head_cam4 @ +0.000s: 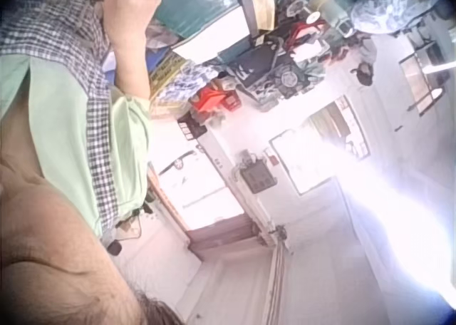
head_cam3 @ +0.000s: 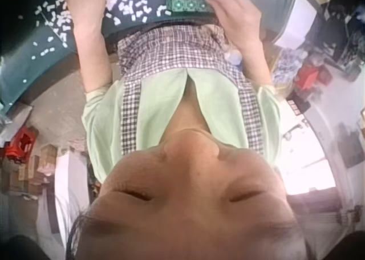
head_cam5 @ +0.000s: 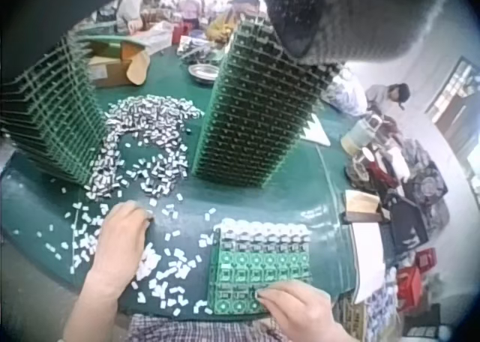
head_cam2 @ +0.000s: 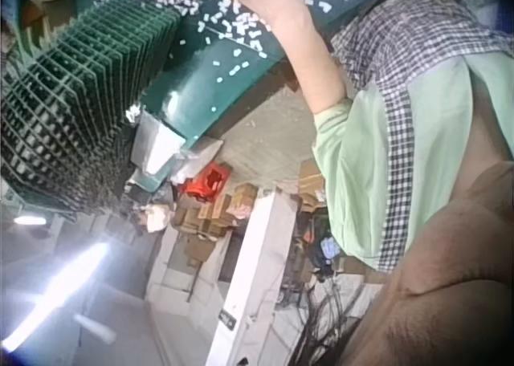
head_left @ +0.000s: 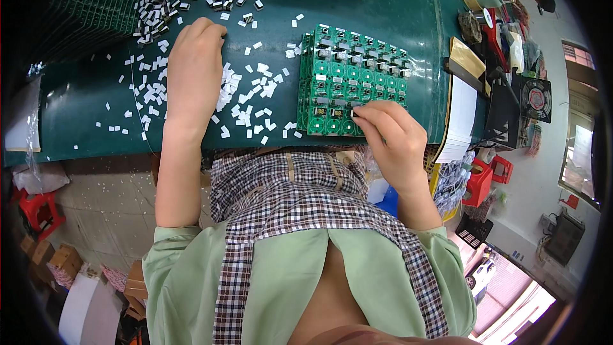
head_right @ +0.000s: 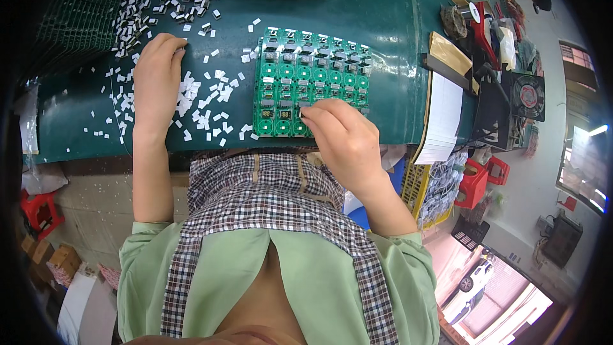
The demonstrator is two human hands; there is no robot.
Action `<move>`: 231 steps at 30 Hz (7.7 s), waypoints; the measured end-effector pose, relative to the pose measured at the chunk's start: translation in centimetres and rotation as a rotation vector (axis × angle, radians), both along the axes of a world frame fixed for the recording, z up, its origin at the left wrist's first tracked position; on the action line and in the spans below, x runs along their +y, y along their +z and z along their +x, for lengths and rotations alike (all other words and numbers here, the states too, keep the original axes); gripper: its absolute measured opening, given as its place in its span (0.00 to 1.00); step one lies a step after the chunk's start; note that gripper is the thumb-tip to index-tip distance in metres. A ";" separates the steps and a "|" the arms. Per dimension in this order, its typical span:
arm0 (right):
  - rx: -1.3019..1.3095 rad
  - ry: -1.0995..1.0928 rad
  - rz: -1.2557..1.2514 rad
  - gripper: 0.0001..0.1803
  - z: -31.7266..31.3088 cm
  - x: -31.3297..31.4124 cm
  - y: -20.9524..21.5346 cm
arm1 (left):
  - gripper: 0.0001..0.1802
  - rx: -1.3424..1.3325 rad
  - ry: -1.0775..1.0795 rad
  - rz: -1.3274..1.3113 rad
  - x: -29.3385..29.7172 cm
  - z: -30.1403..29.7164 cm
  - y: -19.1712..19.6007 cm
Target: The person peels the backing tape off small display components by hand, presses the components onto circuit board panels, and stacks the assembled circuit boards on the workbench.
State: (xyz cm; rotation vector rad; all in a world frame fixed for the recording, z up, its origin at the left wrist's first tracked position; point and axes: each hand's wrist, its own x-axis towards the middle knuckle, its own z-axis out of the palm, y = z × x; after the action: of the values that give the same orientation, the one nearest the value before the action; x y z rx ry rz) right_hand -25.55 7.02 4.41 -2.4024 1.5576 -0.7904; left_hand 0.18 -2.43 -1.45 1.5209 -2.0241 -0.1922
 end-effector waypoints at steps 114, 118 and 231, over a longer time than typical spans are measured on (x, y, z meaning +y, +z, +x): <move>-0.363 0.188 -0.114 0.10 -0.5 2.3 -1.4 | 0.09 1.268 -0.612 1.026 9.1 -7.4 3.0; -0.461 0.132 -0.043 0.12 -0.1 2.1 -1.0 | 0.07 1.350 -0.585 0.996 9.4 -7.4 2.8; -0.677 0.086 0.250 0.13 -0.5 3.0 -1.3 | 0.09 0.837 -0.542 0.290 9.8 -8.1 2.8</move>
State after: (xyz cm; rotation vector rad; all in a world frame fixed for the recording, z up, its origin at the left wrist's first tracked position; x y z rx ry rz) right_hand -26.01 10.06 3.08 -1.7433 1.1807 -1.1513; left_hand -7.93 7.37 1.34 0.7652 -1.6716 -1.1648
